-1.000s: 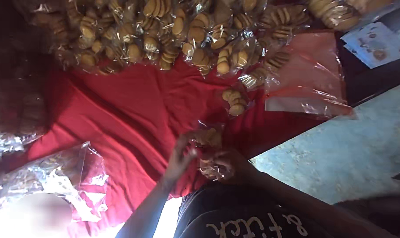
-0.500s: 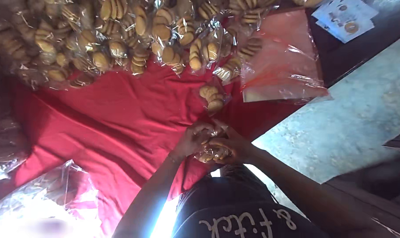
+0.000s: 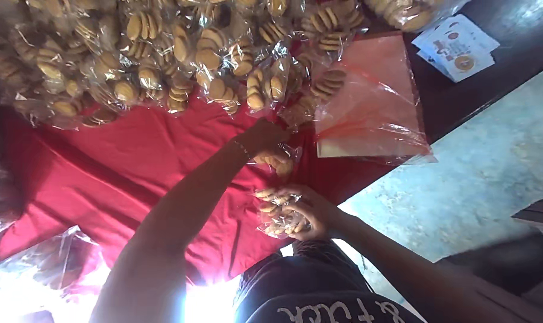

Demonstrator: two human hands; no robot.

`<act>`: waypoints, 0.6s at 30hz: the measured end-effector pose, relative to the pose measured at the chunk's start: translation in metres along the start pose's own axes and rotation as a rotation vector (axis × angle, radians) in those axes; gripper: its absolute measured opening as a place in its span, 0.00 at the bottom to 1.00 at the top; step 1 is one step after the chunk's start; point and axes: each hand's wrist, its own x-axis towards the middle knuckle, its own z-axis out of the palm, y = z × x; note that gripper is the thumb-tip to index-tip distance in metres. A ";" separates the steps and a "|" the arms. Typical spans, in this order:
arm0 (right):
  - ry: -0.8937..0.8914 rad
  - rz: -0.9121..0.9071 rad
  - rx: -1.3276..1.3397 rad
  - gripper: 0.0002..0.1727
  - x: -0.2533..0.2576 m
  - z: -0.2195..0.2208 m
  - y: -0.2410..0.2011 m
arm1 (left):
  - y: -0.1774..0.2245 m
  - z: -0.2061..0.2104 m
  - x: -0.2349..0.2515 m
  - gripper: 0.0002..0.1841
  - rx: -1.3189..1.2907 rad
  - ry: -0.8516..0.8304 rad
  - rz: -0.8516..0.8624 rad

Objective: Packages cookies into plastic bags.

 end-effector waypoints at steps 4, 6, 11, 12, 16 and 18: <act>0.070 -0.007 -0.181 0.28 0.001 -0.007 0.010 | 0.018 0.028 -0.041 0.09 -0.177 0.429 0.131; 0.109 0.047 -0.255 0.29 0.000 -0.015 0.015 | 0.027 0.056 -0.056 0.08 -0.283 0.542 0.141; -0.116 0.091 -0.034 0.29 0.014 -0.036 0.028 | 0.019 0.085 -0.063 0.13 -0.705 0.507 0.099; -0.159 0.092 0.034 0.30 0.022 -0.037 0.032 | 0.016 0.091 -0.062 0.15 -0.822 0.524 0.086; -0.185 0.008 0.035 0.36 0.041 -0.036 0.043 | 0.044 0.153 -0.076 0.36 -1.347 1.005 -0.052; -0.208 -0.075 0.068 0.39 0.047 -0.017 0.033 | 0.082 0.170 -0.090 0.32 -1.455 1.281 -0.161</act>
